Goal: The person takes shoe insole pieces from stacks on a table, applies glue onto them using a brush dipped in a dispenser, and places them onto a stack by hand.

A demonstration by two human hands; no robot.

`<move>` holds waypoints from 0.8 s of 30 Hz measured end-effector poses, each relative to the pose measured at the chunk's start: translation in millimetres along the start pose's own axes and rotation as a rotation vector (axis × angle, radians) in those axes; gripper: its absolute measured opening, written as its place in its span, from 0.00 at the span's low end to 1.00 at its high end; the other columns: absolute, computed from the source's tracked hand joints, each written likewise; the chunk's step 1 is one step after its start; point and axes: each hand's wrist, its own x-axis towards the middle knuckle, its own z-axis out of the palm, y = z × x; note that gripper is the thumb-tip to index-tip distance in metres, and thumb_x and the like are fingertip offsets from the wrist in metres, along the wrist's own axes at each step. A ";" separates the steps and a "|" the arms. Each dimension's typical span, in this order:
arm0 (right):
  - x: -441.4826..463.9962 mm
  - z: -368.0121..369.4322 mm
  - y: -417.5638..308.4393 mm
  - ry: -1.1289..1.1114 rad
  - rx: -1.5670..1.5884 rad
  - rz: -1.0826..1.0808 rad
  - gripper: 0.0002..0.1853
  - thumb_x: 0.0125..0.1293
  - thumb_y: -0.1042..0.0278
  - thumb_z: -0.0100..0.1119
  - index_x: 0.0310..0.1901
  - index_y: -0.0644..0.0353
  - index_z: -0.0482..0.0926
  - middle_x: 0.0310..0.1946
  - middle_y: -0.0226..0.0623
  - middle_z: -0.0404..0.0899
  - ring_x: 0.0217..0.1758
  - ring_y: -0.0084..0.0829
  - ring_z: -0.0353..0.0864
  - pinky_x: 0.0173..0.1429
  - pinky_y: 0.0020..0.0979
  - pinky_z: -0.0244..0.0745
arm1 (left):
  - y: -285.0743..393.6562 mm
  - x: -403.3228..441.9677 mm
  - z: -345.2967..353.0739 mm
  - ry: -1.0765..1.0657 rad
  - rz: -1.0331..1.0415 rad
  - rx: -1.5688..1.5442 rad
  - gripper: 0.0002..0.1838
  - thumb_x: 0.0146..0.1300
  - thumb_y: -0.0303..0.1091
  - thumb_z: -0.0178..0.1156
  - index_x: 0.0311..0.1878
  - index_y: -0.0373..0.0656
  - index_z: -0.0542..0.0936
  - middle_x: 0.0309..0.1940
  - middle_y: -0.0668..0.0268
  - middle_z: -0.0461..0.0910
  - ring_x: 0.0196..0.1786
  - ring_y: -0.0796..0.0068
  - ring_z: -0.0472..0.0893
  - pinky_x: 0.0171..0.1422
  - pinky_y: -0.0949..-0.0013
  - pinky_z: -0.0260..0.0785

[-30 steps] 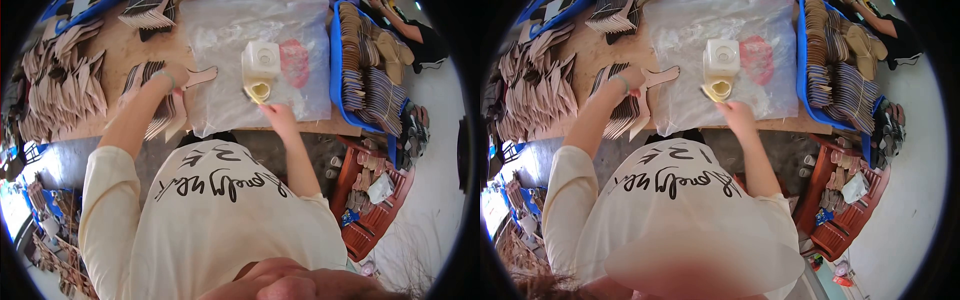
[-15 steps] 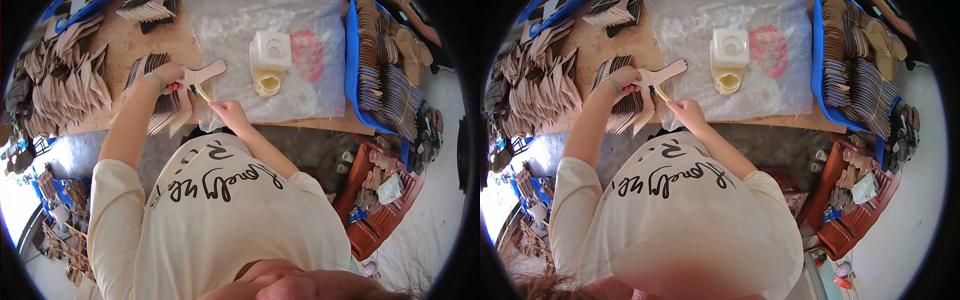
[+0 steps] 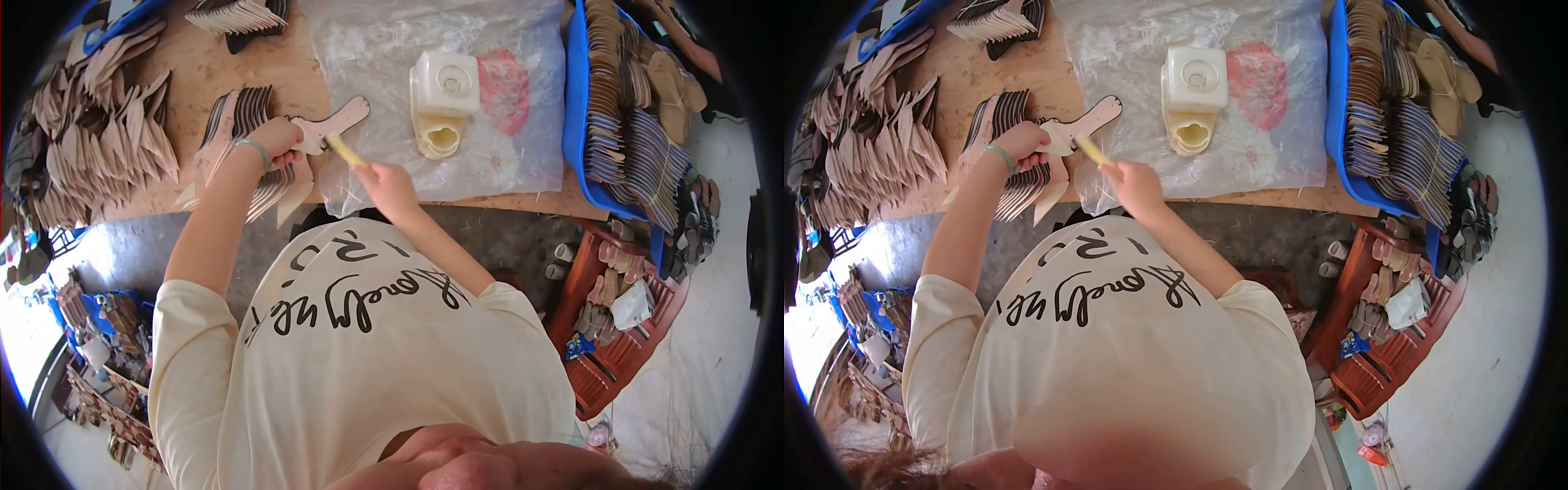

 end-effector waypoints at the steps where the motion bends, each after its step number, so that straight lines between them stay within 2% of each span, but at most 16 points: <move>1: -1.9 3.2 -4.7 -0.054 0.016 -0.013 0.23 0.66 0.48 0.54 0.25 0.62 0.78 0.18 0.47 0.76 0.25 0.51 0.76 0.30 0.46 0.68 | 0.2 0.0 0.8 0.000 0.000 -0.007 0.11 0.59 0.31 0.51 0.27 0.35 0.77 0.16 0.65 0.73 0.12 0.82 0.65 0.15 0.75 0.57; 4: 1.6 13.1 5.7 -0.033 -0.095 0.063 0.23 0.66 0.48 0.54 0.25 0.62 0.78 0.19 0.46 0.76 0.25 0.50 0.77 0.31 0.45 0.68 | -5.0 2.5 1.8 0.001 0.041 0.021 0.11 0.59 0.31 0.51 0.27 0.34 0.76 0.16 0.64 0.73 0.12 0.81 0.65 0.15 0.74 0.56; 8: 9.5 6.7 8.5 0.046 -0.137 0.061 0.24 0.67 0.47 0.53 0.24 0.62 0.78 0.19 0.46 0.77 0.26 0.50 0.77 0.31 0.46 0.69 | -10.0 6.1 3.4 -0.014 0.080 0.025 0.10 0.59 0.30 0.51 0.28 0.34 0.76 0.17 0.63 0.73 0.12 0.80 0.64 0.15 0.73 0.56; 13: 27.9 0.0 19.3 0.100 -0.239 0.102 0.24 0.67 0.48 0.51 0.24 0.61 0.79 0.20 0.47 0.77 0.27 0.51 0.77 0.32 0.47 0.69 | -17.4 8.4 6.9 -0.010 0.079 0.013 0.09 0.59 0.30 0.51 0.32 0.33 0.75 0.18 0.62 0.72 0.12 0.80 0.63 0.15 0.73 0.55; 19: 57.8 -1.3 27.4 0.108 -0.489 0.115 0.23 0.68 0.51 0.49 0.28 0.63 0.82 0.26 0.47 0.81 0.32 0.52 0.80 0.37 0.48 0.73 | -14.4 -2.1 3.7 -0.034 0.061 -0.057 0.08 0.59 0.31 0.52 0.36 0.35 0.72 0.17 0.64 0.70 0.13 0.81 0.62 0.15 0.74 0.52; 24: 77.9 -2.8 11.6 0.102 -0.637 0.152 0.20 0.68 0.53 0.50 0.31 0.61 0.83 0.29 0.45 0.83 0.35 0.48 0.83 0.38 0.46 0.75 | -15.2 -4.8 3.6 -0.048 0.052 -0.090 0.07 0.59 0.30 0.52 0.38 0.38 0.71 0.17 0.65 0.69 0.12 0.82 0.59 0.15 0.74 0.49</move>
